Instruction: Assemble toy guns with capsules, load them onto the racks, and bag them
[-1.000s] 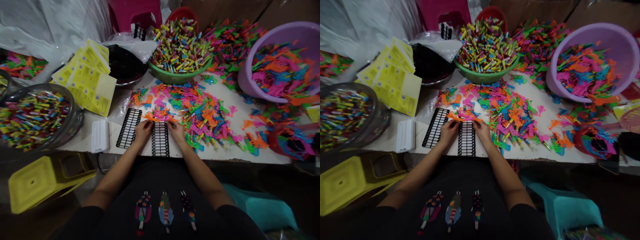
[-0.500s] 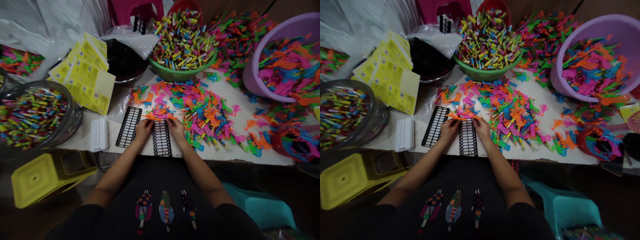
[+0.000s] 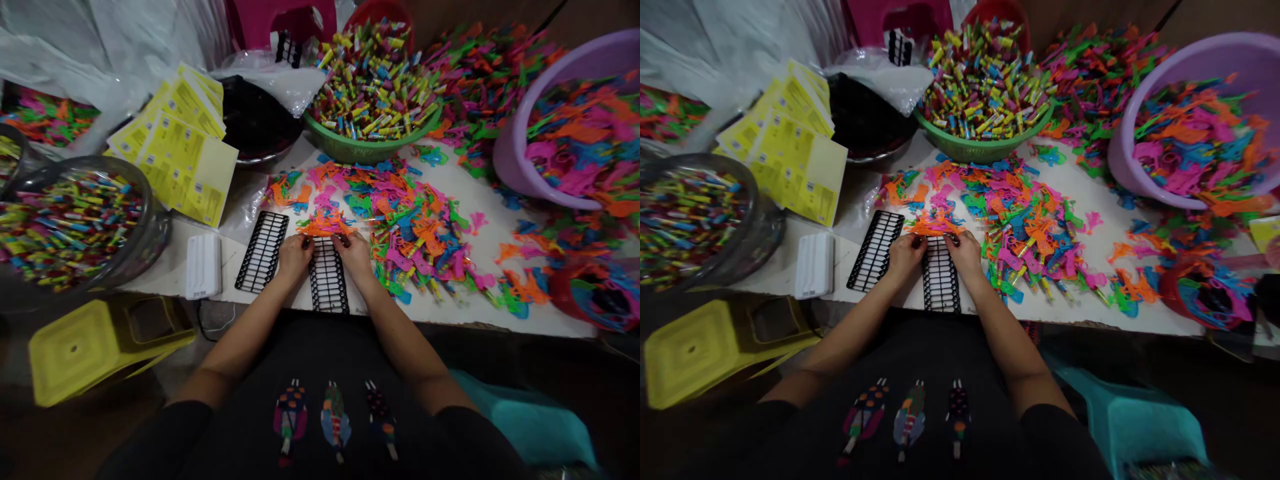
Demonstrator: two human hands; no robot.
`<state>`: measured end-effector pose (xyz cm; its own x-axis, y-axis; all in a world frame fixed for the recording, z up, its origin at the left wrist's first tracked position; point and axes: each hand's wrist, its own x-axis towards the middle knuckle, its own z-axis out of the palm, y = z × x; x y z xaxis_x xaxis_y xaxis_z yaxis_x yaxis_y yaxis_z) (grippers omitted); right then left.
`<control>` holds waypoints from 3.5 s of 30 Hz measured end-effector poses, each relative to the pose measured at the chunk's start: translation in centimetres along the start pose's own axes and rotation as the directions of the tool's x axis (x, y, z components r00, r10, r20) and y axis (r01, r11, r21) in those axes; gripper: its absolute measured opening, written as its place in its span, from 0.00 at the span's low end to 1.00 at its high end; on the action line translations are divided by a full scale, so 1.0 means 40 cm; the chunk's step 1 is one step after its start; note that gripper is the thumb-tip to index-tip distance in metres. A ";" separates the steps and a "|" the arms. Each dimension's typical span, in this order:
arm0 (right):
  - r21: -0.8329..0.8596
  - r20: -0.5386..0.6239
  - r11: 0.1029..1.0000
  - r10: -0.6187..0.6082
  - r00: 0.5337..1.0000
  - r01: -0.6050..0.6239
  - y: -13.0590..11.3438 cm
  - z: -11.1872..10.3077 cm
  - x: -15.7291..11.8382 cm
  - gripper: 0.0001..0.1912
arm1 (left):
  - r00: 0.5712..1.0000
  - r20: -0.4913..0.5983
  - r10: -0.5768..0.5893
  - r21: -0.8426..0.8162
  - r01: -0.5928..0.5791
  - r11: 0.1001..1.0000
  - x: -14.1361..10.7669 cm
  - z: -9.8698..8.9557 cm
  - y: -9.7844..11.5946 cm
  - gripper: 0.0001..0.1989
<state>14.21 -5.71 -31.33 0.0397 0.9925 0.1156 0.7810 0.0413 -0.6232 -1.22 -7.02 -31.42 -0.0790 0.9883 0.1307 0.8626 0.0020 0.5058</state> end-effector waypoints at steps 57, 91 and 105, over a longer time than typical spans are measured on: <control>0.644 0.105 0.763 -0.011 0.994 -0.059 0.037 -0.158 -0.097 0.12 | 0.992 0.101 0.076 -0.816 0.039 0.577 -0.132 -0.089 0.090 0.10; 0.289 -0.071 0.955 0.089 0.994 -0.065 0.019 0.024 -0.049 0.15 | 0.987 0.048 -0.152 -0.631 0.148 0.761 -0.095 -0.098 -0.039 0.11; 0.071 -0.215 0.997 0.013 0.976 0.003 0.023 0.022 -0.092 0.16 | 0.979 0.203 -0.015 -0.725 0.160 0.670 -0.156 -0.120 -0.055 0.13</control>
<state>14.23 -9.23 -33.02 0.1829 0.9449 0.2716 0.7347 0.0522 -0.6764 -5.03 -13.92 -29.25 0.0114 0.9986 -0.0522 0.2036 0.0488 0.9778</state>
